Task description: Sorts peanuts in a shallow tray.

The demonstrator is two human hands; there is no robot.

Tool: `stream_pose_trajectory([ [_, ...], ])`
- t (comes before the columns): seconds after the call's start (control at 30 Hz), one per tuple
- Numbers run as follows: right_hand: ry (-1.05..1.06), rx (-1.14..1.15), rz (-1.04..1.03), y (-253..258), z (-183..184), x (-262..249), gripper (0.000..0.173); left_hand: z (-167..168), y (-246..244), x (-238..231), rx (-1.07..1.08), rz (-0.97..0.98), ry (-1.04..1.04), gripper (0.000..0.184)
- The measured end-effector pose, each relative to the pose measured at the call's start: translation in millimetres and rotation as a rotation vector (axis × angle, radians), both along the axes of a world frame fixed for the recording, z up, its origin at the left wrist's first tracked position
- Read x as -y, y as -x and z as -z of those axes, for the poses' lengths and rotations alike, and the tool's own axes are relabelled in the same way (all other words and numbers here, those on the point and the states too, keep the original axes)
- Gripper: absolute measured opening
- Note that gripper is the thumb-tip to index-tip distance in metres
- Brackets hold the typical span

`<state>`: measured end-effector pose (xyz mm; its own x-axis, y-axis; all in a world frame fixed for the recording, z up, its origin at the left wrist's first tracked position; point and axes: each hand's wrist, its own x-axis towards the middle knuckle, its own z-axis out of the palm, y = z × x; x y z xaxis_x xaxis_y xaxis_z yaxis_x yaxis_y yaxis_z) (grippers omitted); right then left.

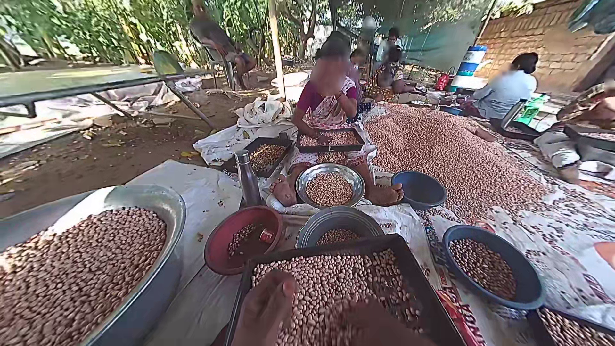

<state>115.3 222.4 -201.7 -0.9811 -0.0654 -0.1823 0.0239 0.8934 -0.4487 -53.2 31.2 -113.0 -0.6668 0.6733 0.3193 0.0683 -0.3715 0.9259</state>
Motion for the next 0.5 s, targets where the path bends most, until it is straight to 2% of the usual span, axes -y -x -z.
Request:
stream_pose_trajectory([
  [0.03,-0.039,0.071,0.120,-3.9,-17.3,-25.5,0.030,13.5,6.0,-8.6,0.062,-0.066,0.068,0.016],
  [0.1,-0.103,-0.121,0.281,-15.3,-43.4,-64.6,0.027,38.4,14.8,-22.9,0.103,-0.133,0.222,0.013],
  [0.17,-0.157,-0.357,0.398,-23.6,-61.8,-81.9,0.024,52.0,13.1,-36.7,0.076,-0.107,0.375,0.013],
  [0.23,-0.162,-0.406,0.454,-27.5,-69.8,-82.3,0.023,57.5,3.3,-46.7,0.009,-0.014,0.561,0.020],
  [0.37,-0.109,-0.219,0.435,-20.0,-70.9,-68.4,0.024,69.8,-10.4,-64.7,-0.145,0.219,0.824,0.026],
  [0.5,-0.142,0.269,0.368,5.8,-56.2,-51.7,0.032,86.2,-16.5,-69.9,-0.217,0.331,0.977,0.032],
])
